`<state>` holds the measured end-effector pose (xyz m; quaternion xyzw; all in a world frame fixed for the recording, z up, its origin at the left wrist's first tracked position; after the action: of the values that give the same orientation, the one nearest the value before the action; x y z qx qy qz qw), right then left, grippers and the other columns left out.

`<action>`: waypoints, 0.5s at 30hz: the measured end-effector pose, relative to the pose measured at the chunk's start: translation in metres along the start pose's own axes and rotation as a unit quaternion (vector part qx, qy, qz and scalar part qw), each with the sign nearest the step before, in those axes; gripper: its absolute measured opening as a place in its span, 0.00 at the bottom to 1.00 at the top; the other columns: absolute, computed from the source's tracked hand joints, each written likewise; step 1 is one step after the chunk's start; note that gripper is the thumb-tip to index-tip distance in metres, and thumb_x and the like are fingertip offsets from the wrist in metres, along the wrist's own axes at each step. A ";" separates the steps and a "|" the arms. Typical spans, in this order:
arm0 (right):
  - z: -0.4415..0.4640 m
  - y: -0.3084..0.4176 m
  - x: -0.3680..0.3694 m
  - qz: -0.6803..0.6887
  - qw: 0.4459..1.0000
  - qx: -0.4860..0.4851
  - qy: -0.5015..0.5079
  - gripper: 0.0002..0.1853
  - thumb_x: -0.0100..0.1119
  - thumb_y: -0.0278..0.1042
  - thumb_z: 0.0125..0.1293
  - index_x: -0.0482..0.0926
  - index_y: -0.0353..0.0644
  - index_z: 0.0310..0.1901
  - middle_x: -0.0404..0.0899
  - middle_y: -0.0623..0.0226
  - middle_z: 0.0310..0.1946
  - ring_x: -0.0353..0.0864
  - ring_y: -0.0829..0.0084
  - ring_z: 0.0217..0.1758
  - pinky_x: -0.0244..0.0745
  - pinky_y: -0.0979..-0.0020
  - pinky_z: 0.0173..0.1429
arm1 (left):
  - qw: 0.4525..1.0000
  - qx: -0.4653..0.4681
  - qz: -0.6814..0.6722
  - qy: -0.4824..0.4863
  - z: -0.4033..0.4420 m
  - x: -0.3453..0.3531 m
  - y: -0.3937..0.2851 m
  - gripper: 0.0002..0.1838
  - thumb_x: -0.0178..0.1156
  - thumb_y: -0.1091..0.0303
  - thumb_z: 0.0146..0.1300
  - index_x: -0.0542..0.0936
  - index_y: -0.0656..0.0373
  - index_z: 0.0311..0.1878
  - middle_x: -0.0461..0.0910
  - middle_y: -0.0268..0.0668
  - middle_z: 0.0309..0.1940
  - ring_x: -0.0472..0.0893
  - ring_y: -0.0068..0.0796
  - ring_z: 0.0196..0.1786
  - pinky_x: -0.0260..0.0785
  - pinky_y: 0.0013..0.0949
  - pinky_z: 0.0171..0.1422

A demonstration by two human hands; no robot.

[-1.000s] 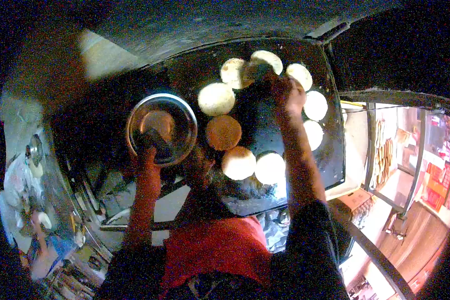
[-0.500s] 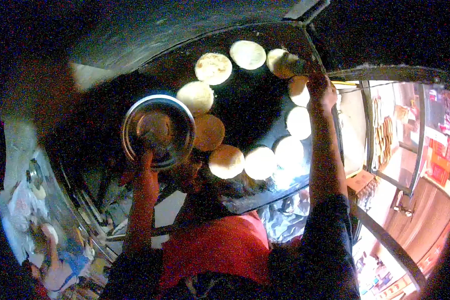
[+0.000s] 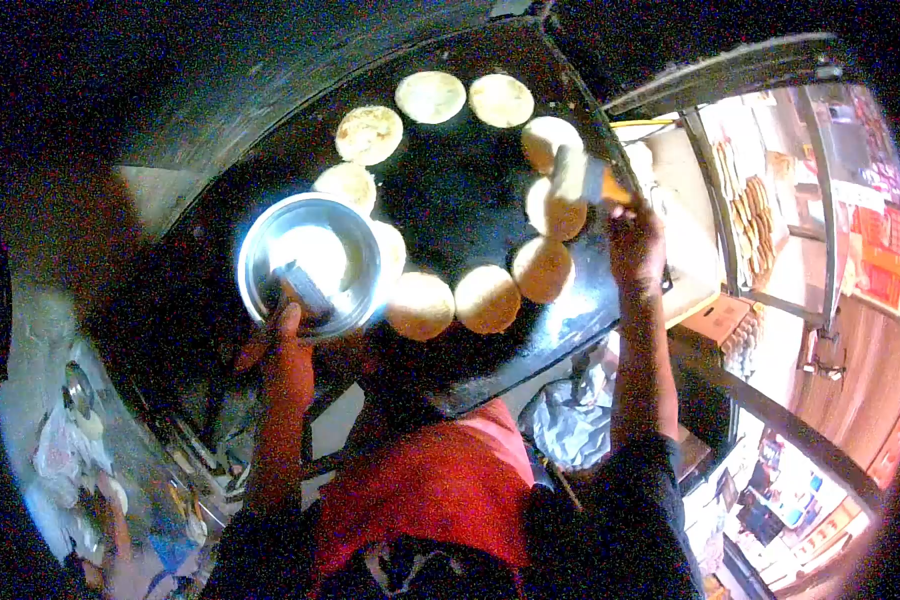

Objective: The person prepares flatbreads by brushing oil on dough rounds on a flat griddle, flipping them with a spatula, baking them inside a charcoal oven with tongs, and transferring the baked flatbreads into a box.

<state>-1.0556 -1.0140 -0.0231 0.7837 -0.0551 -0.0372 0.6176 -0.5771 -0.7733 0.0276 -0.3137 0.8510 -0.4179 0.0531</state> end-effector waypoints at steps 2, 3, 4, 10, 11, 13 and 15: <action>-0.040 -0.002 0.006 0.105 0.984 0.089 -0.113 0.08 0.59 0.32 0.67 0.79 0.37 0.43 0.81 0.62 0.37 0.80 0.70 0.37 0.77 0.71 0.39 | 1.000 0.018 -0.006 0.014 -0.011 0.014 -0.011 0.33 0.53 0.58 0.69 0.60 0.62 0.73 0.62 0.43 0.71 0.63 0.39 0.71 0.52 0.43 0.77; -0.050 0.004 0.011 0.015 0.994 0.036 -0.099 0.08 0.57 0.32 0.69 0.79 0.37 0.44 0.81 0.62 0.38 0.81 0.69 0.38 0.77 0.71 0.40 | 0.999 0.035 -0.015 0.021 -0.014 0.021 -0.016 0.33 0.52 0.58 0.69 0.60 0.62 0.73 0.63 0.43 0.70 0.64 0.39 0.71 0.53 0.43 0.76; -0.061 0.010 0.016 -0.074 0.993 -0.017 -0.094 0.09 0.56 0.31 0.70 0.79 0.36 0.45 0.81 0.61 0.38 0.81 0.68 0.39 0.78 0.71 0.41 | 0.998 0.059 0.003 0.035 -0.013 0.014 -0.009 0.34 0.55 0.58 0.67 0.61 0.64 0.72 0.65 0.43 0.68 0.65 0.38 0.70 0.54 0.43 0.75; -0.108 -0.010 -0.008 0.125 0.987 0.067 -0.070 0.12 0.53 0.37 0.71 0.77 0.38 0.48 0.76 0.65 0.38 0.74 0.73 0.40 0.73 0.72 0.41 | 0.993 0.104 -0.037 0.039 -0.027 0.004 0.009 0.34 0.60 0.60 0.66 0.61 0.64 0.71 0.68 0.42 0.65 0.68 0.38 0.67 0.58 0.43 0.73; -0.118 -0.019 -0.012 0.175 0.976 0.091 -0.086 0.13 0.54 0.38 0.71 0.77 0.38 0.48 0.77 0.64 0.40 0.74 0.73 0.42 0.74 0.72 0.42 | 0.991 0.113 -0.045 0.051 -0.029 -0.001 0.013 0.34 0.60 0.59 0.66 0.61 0.64 0.70 0.68 0.42 0.65 0.68 0.38 0.67 0.58 0.43 0.72; -0.139 -0.009 -0.004 0.004 0.996 0.003 -0.085 0.13 0.55 0.39 0.70 0.76 0.38 0.48 0.78 0.62 0.43 0.76 0.70 0.42 0.74 0.72 0.43 | 0.990 0.115 -0.049 0.065 -0.039 -0.008 0.016 0.35 0.61 0.59 0.66 0.61 0.63 0.71 0.68 0.42 0.65 0.68 0.37 0.67 0.58 0.44 0.72; -0.160 -0.005 0.004 0.286 0.946 0.107 -0.108 0.13 0.56 0.37 0.69 0.75 0.38 0.49 0.78 0.61 0.43 0.76 0.69 0.41 0.75 0.71 0.44 | 0.996 0.072 -0.041 0.040 -0.051 -0.013 0.017 0.34 0.61 0.59 0.67 0.61 0.63 0.71 0.67 0.42 0.66 0.69 0.37 0.67 0.59 0.44 0.72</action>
<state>-1.0311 -0.8597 0.0098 0.7880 -0.3469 0.0625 0.5048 -0.5932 -0.7233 0.0455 -0.3266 0.8064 -0.4924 0.0247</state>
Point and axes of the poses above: each hand's wrist, its own z-axis towards the middle knuckle, its own x-axis out of the palm, y = z × x, the point moved 3 cm from there along z, towards the middle knuckle
